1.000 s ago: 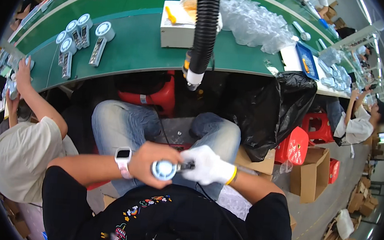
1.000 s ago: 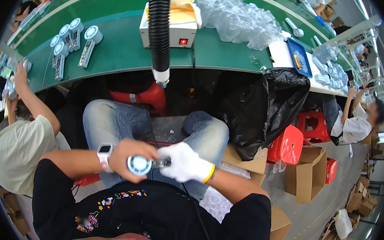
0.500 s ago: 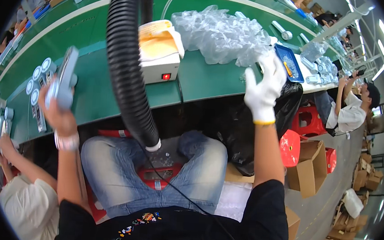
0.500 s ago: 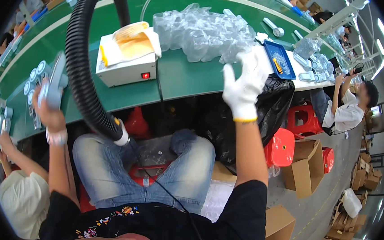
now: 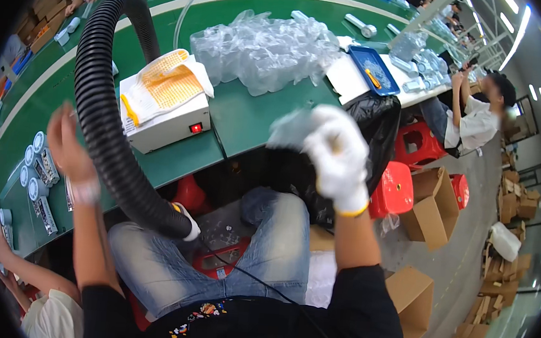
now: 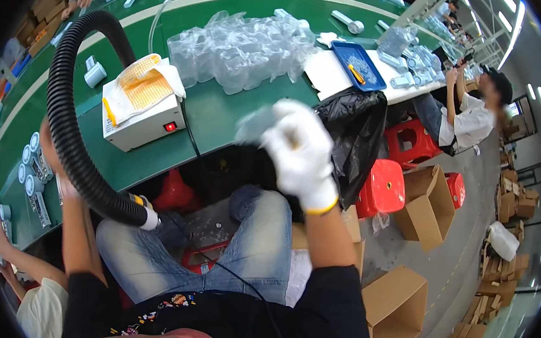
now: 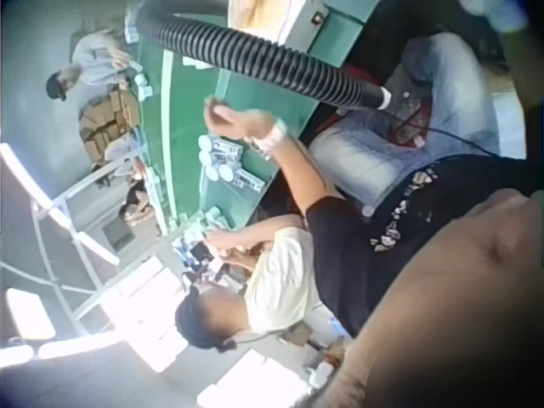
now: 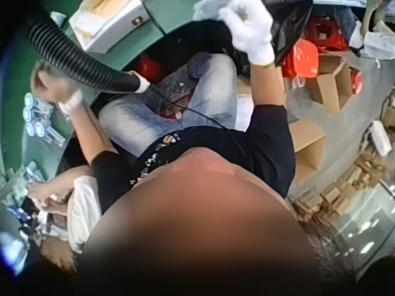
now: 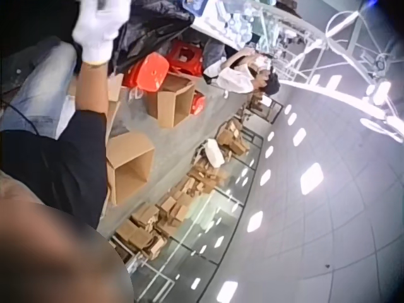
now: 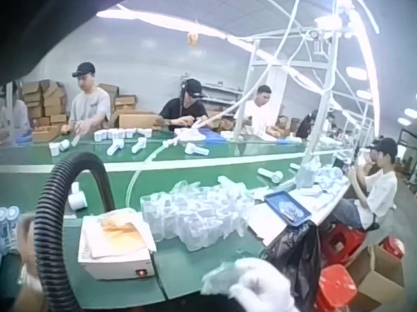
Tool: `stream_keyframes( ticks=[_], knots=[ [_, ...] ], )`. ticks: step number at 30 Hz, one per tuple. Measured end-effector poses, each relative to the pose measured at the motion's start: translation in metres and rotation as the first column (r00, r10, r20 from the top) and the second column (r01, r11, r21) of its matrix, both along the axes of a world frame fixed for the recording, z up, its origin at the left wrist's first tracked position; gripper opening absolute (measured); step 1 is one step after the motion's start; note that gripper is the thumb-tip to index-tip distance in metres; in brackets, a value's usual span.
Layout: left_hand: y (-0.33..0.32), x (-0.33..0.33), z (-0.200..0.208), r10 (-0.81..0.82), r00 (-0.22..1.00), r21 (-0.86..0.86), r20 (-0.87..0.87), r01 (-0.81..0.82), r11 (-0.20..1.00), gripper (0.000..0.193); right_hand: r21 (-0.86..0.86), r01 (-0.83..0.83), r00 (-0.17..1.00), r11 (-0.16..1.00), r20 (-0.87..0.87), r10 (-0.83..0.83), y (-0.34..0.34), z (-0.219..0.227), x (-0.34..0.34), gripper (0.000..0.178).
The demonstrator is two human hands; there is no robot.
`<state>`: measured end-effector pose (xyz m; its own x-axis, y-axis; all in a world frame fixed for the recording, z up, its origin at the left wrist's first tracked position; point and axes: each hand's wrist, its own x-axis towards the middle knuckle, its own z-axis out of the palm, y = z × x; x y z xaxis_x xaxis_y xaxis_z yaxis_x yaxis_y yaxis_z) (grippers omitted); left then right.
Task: Assembling handheld electronic devices on a production line.
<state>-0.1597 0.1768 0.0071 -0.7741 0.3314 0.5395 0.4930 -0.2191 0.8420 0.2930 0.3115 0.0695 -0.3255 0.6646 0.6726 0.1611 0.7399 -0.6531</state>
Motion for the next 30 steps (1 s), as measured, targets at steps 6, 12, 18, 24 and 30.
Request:
stream_keyframes(
  ticks=[6,12,18,24,30],
  knots=[
    [-0.144,0.212,-0.068,-0.554,0.571,0.336,0.605,0.448,0.828,0.061,-0.654,-0.636,0.77,0.409,-0.5,0.397,-0.158,-0.056,-0.085,0.042],
    [-0.122,0.203,-0.073,-0.793,0.571,0.344,0.214,0.716,0.608,0.056,-0.439,-0.413,0.91,0.798,-0.167,0.379,-0.205,-0.127,-0.123,0.056],
    [-0.11,0.209,-0.067,-0.736,0.447,0.011,0.509,0.851,0.525,0.035,-0.576,-0.318,0.807,0.753,0.253,0.534,-0.174,-0.087,-0.056,0.041],
    [-0.095,0.227,-0.037,-0.734,-0.012,0.605,0.679,0.576,0.55,0.029,-0.748,-0.514,0.841,0.42,-0.344,0.417,-0.024,-0.151,0.083,0.037],
    [-0.101,0.212,-0.029,-0.713,0.2,0.627,0.672,0.359,0.692,0.016,-0.275,0.339,0.94,0.9,0.141,-0.311,-0.071,-0.127,0.055,0.071]
  ],
)
